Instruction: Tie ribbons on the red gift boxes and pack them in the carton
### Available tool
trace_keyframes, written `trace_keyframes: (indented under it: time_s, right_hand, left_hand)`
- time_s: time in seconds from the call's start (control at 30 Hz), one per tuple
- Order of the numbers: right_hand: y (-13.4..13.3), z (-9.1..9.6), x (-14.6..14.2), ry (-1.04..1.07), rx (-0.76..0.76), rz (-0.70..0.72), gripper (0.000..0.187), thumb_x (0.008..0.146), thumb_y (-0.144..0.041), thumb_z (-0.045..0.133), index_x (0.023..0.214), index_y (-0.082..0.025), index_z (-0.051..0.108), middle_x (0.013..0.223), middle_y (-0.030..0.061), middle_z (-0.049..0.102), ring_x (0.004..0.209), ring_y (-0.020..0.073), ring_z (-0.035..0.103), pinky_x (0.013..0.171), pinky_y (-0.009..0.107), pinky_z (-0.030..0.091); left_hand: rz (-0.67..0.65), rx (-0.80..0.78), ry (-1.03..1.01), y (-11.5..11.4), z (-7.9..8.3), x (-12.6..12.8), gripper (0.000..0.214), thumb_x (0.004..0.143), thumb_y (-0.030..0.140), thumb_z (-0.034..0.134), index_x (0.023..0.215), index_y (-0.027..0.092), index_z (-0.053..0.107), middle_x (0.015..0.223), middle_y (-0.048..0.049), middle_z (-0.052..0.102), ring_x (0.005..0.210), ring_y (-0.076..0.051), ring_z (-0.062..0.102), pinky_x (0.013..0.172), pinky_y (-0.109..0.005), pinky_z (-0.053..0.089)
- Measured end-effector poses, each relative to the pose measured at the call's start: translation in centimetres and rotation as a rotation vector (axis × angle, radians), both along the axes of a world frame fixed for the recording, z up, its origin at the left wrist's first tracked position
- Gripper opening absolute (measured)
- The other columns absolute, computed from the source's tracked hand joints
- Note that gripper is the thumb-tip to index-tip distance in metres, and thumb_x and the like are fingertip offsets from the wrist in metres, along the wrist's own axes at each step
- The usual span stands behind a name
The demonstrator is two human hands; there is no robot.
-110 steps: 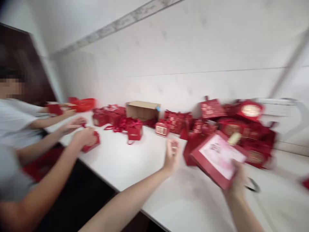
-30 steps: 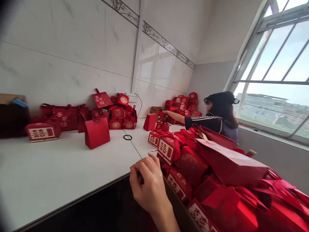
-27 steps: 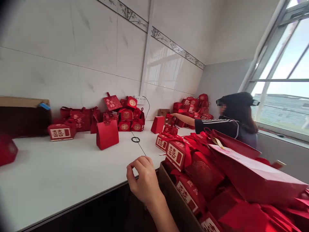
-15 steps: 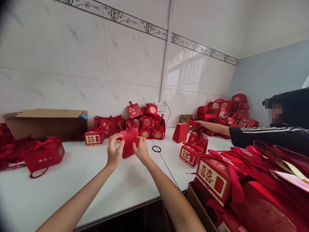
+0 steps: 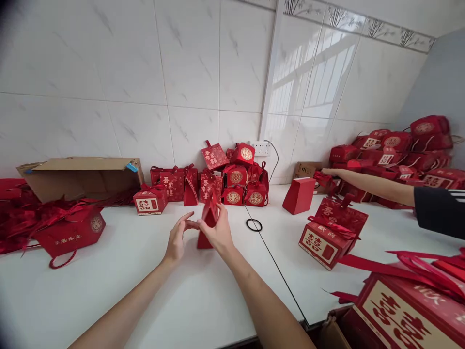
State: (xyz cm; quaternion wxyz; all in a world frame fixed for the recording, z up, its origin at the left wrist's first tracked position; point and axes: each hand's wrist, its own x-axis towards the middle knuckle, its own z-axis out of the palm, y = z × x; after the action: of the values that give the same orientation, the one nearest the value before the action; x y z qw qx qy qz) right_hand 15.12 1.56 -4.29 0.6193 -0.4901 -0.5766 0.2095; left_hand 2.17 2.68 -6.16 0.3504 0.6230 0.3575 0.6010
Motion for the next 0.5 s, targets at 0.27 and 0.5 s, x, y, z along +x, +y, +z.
trace_keyframes:
  time_s: [0.27, 0.5]
  right_hand:
    - [-1.6, 1.4, 1.1, 0.095, 0.185, 0.019, 0.015, 0.079, -0.032, 0.049, 0.084, -0.019, 0.055, 0.077, 0.0011, 0.062, 0.068, 0.0149, 0.056, 0.064, 0.028, 0.047]
    - [-3.0, 2.0, 0.9, 0.007, 0.225, 0.207, 0.01, 0.075, -0.026, 0.045, 0.07, -0.02, 0.05, 0.065, -0.001, 0.053, 0.059, 0.0135, 0.05, 0.054, 0.026, 0.042]
  left_hand:
    - [0.234, 0.445, 0.318, -2.0, 1.5, 0.3, 0.024, 0.084, 0.029, 0.05, 0.106, 0.02, 0.057, 0.1, -0.0094, 0.058, 0.099, -0.022, 0.056, 0.089, -0.039, 0.047]
    - [0.25, 0.406, 0.199, -2.9, 4.4, -0.8, 0.024, 0.081, 0.032, 0.06, 0.101, 0.02, 0.054, 0.101, -0.0052, 0.061, 0.097, -0.017, 0.059, 0.086, -0.03, 0.048]
